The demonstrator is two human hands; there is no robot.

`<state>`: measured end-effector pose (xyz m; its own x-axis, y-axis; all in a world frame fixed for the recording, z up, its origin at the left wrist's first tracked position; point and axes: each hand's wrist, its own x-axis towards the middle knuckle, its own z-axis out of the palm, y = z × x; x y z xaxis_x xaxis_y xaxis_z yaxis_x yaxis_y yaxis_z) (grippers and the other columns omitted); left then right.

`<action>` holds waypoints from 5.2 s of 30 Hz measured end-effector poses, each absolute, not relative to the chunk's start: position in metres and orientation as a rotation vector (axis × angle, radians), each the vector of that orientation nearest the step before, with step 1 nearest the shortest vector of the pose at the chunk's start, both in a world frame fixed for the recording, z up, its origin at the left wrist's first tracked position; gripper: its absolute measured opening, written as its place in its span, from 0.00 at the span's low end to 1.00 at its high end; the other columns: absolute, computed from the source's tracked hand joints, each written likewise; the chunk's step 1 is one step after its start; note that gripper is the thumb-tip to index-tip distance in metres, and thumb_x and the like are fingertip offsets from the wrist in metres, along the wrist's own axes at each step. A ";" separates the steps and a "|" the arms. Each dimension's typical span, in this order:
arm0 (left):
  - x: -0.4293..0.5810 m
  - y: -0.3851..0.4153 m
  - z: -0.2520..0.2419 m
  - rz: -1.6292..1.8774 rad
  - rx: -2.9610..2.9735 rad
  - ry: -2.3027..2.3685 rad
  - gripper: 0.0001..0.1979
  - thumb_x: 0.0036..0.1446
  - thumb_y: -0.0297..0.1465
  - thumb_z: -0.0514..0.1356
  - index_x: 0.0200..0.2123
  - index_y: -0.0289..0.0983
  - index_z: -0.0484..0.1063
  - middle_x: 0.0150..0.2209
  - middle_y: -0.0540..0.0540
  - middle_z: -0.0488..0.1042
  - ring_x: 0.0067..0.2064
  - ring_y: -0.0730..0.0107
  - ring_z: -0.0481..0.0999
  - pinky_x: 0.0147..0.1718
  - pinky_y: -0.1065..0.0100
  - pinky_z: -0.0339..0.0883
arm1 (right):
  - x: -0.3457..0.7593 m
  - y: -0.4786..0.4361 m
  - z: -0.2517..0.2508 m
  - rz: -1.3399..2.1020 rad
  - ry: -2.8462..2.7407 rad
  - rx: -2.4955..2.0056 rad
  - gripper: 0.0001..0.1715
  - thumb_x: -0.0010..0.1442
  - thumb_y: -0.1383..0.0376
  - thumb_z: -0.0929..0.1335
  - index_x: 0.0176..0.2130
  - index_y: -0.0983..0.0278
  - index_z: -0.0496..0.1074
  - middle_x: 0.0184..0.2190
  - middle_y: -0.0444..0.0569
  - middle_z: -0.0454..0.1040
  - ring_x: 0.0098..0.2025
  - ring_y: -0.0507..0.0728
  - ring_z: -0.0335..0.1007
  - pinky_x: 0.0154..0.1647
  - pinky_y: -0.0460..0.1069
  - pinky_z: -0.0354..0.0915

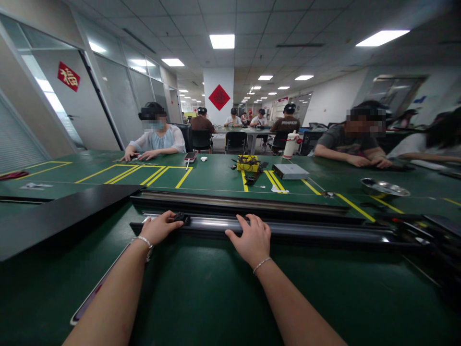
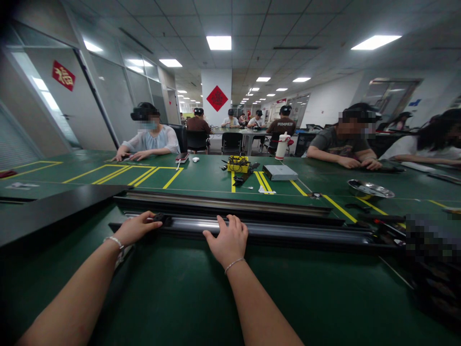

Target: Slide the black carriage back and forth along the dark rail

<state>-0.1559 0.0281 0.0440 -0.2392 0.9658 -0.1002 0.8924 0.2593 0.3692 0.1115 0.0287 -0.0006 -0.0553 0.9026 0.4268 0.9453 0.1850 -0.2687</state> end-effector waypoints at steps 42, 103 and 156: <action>-0.154 0.030 0.041 0.402 1.685 2.216 0.16 0.47 0.47 0.53 0.33 0.44 0.69 0.38 0.51 0.77 0.45 0.60 0.72 0.53 0.54 0.49 | 0.111 0.028 0.001 -0.120 -1.962 -1.725 0.31 0.52 0.46 0.62 0.50 0.57 0.66 0.52 0.53 0.63 0.55 0.62 0.51 0.52 0.56 0.44; -0.170 0.040 0.027 0.233 1.805 2.208 0.25 0.49 0.50 0.50 0.49 0.51 0.68 0.47 0.52 0.73 0.50 0.57 0.69 0.47 0.61 0.58 | 0.112 0.028 -0.001 -0.135 -1.966 -1.724 0.31 0.52 0.46 0.62 0.50 0.57 0.66 0.51 0.52 0.63 0.55 0.61 0.51 0.52 0.55 0.44; -0.155 0.028 0.044 0.137 1.917 2.131 0.23 0.53 0.43 0.47 0.52 0.49 0.64 0.51 0.55 0.68 0.55 0.63 0.63 0.54 0.63 0.52 | 0.112 0.030 -0.002 -0.135 -1.967 -1.729 0.32 0.52 0.45 0.61 0.51 0.57 0.65 0.52 0.53 0.63 0.55 0.62 0.51 0.51 0.56 0.44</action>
<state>-0.1555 0.0277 0.0436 -0.0873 0.9868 -0.1367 0.9611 0.1195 0.2489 0.1115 0.0298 -0.0015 -0.0562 0.8985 0.4354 0.9496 0.1828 -0.2546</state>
